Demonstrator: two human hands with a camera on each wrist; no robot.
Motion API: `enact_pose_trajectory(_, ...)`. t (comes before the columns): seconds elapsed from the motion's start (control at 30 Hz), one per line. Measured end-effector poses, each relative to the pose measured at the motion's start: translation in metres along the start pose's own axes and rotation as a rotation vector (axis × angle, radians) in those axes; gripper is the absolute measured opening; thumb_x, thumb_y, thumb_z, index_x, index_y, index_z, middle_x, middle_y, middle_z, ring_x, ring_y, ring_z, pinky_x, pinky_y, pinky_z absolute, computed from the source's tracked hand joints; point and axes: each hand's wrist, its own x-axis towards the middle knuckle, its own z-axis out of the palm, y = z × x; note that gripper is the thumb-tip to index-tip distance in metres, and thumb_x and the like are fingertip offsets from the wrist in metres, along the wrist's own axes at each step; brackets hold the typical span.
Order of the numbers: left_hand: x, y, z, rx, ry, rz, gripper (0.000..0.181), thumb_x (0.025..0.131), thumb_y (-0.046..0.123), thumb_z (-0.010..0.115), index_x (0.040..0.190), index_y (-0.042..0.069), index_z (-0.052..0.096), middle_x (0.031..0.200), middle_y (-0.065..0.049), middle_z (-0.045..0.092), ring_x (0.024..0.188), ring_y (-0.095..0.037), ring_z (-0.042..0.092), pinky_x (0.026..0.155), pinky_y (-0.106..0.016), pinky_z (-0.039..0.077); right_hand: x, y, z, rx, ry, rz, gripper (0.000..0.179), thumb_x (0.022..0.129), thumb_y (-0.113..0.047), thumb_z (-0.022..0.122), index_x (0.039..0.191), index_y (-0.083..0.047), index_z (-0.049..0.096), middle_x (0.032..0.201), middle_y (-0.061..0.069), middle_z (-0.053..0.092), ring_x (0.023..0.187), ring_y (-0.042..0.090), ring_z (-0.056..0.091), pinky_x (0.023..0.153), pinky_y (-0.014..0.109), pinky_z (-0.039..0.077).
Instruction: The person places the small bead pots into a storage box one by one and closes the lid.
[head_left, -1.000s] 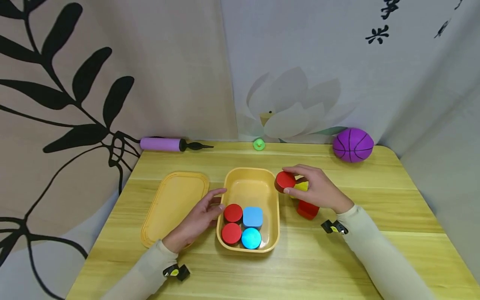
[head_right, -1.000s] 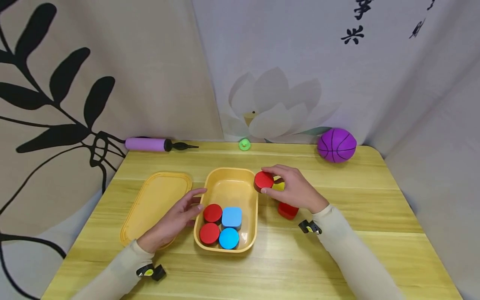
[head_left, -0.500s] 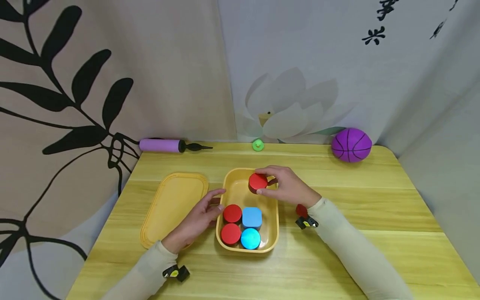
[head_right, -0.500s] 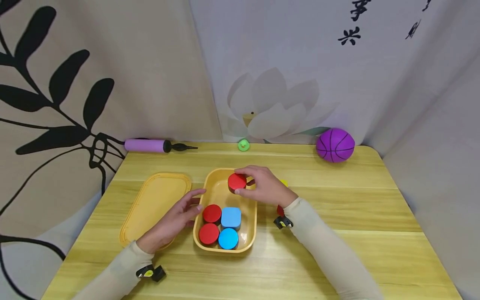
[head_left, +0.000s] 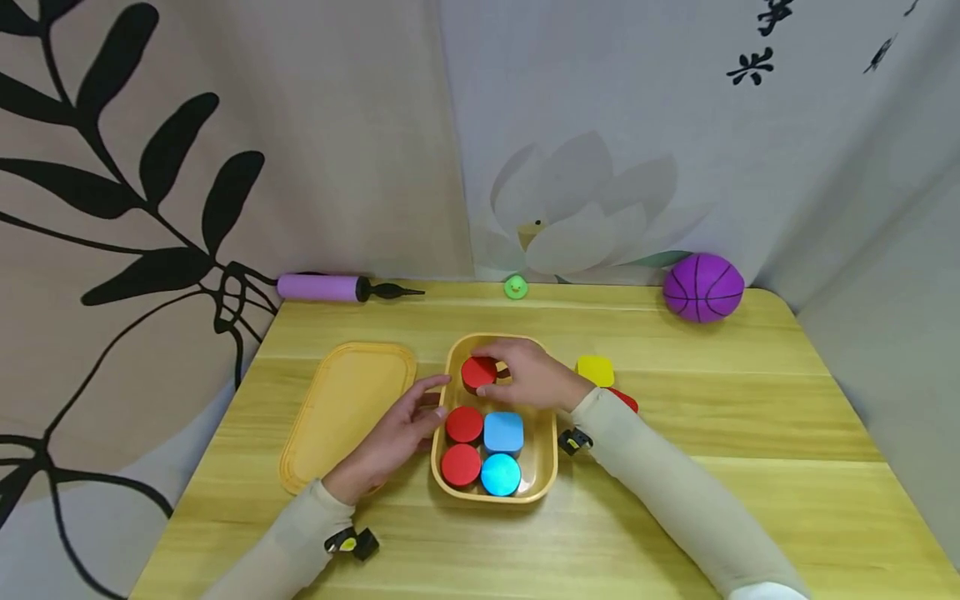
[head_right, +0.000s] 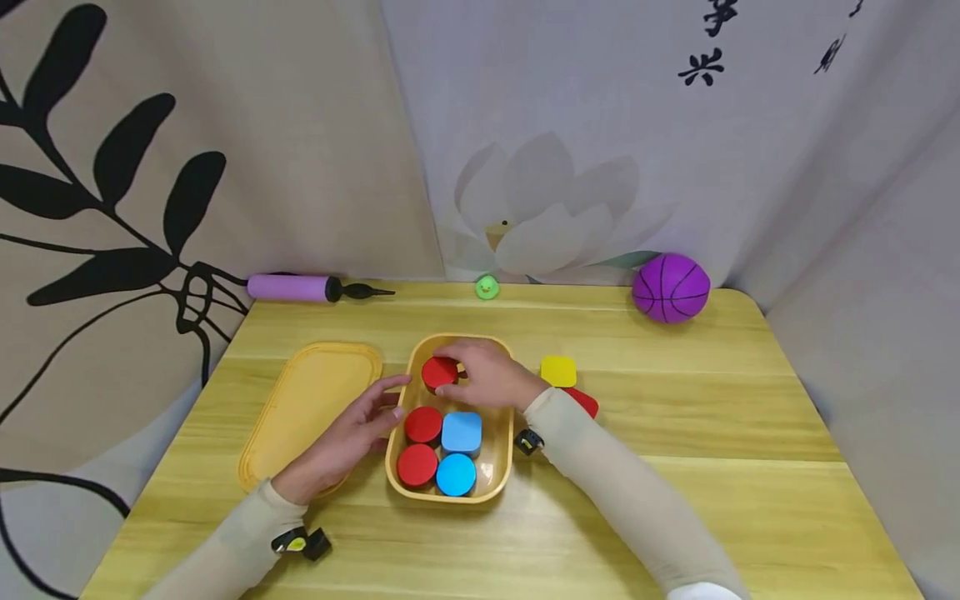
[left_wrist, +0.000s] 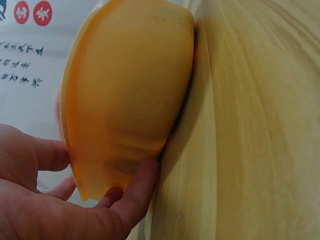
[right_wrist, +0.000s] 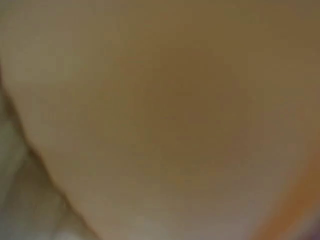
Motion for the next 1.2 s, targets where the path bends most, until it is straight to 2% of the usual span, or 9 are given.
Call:
enact_pose_trajectory(0.13, 0.000, -0.001, 0.001, -0.004, -0.002, -0.010, 0.049, 0.113, 0.027, 0.051, 0.160, 0.033, 0.039, 0.157, -0.019, 0.045, 0.137, -0.034, 0.054, 0.097, -0.042, 0.055, 0.004, -0.006, 0.009, -0.076, -0.047, 0.020, 0.056, 0.097, -0.034, 0.077, 0.144, -0.007, 0.062, 0.139, 0.007, 0.068, 0.123, 0.023, 0.064, 0.104, 0.040, 0.055)
enact_pose_trajectory(0.3, 0.000, -0.001, 0.001, -0.012, 0.002, -0.006, 0.049, 0.113, 0.027, 0.051, 0.160, 0.032, 0.039, 0.157, -0.018, 0.045, 0.138, -0.034, 0.054, 0.098, -0.041, 0.055, 0.005, -0.008, 0.017, -0.103, -0.078, 0.043, 0.058, 0.098, -0.035, 0.076, 0.146, -0.006, 0.060, 0.139, 0.009, 0.067, 0.122, 0.024, 0.063, 0.106, 0.041, 0.053)
enact_pose_trajectory(0.57, -0.001, 0.000, 0.002, -0.011, 0.007, -0.014, 0.049, 0.113, 0.026, 0.051, 0.160, 0.031, 0.038, 0.156, -0.018, 0.045, 0.137, -0.033, 0.054, 0.098, -0.041, 0.055, 0.007, -0.006, 0.022, -0.098, -0.141, 0.065, 0.059, 0.100, -0.035, 0.073, 0.150, -0.007, 0.058, 0.140, 0.009, 0.066, 0.119, 0.021, 0.062, 0.108, 0.041, 0.051)
enact_pose_trajectory(0.73, -0.001, -0.001, 0.000, -0.005, 0.008, -0.012, 0.049, 0.114, 0.027, 0.050, 0.161, 0.031, 0.038, 0.156, -0.018, 0.045, 0.137, -0.034, 0.054, 0.098, -0.040, 0.055, 0.009, -0.005, 0.022, -0.074, -0.153, 0.083, 0.059, 0.100, -0.034, 0.074, 0.150, -0.007, 0.058, 0.143, 0.009, 0.065, 0.120, 0.022, 0.063, 0.109, 0.042, 0.050)
enact_pose_trajectory(0.97, 0.001, -0.001, -0.001, -0.013, 0.022, -0.014, 0.049, 0.113, 0.027, 0.051, 0.161, 0.032, 0.039, 0.155, -0.017, 0.047, 0.137, -0.033, 0.054, 0.099, -0.041, 0.055, 0.009, -0.006, 0.019, -0.041, -0.141, 0.090, 0.057, 0.100, -0.033, 0.073, 0.149, -0.007, 0.059, 0.144, 0.009, 0.065, 0.126, 0.025, 0.063, 0.112, 0.045, 0.049)
enact_pose_trajectory(1.2, 0.002, -0.001, -0.001, -0.018, 0.033, -0.021, 0.049, 0.113, 0.026, 0.051, 0.160, 0.033, 0.040, 0.154, -0.014, 0.048, 0.135, -0.031, 0.055, 0.099, -0.043, 0.055, 0.003, -0.007, 0.007, 0.042, -0.044, 0.061, 0.052, 0.101, -0.028, 0.073, 0.146, -0.005, 0.061, 0.140, 0.010, 0.068, 0.123, 0.024, 0.067, 0.103, 0.042, 0.058)
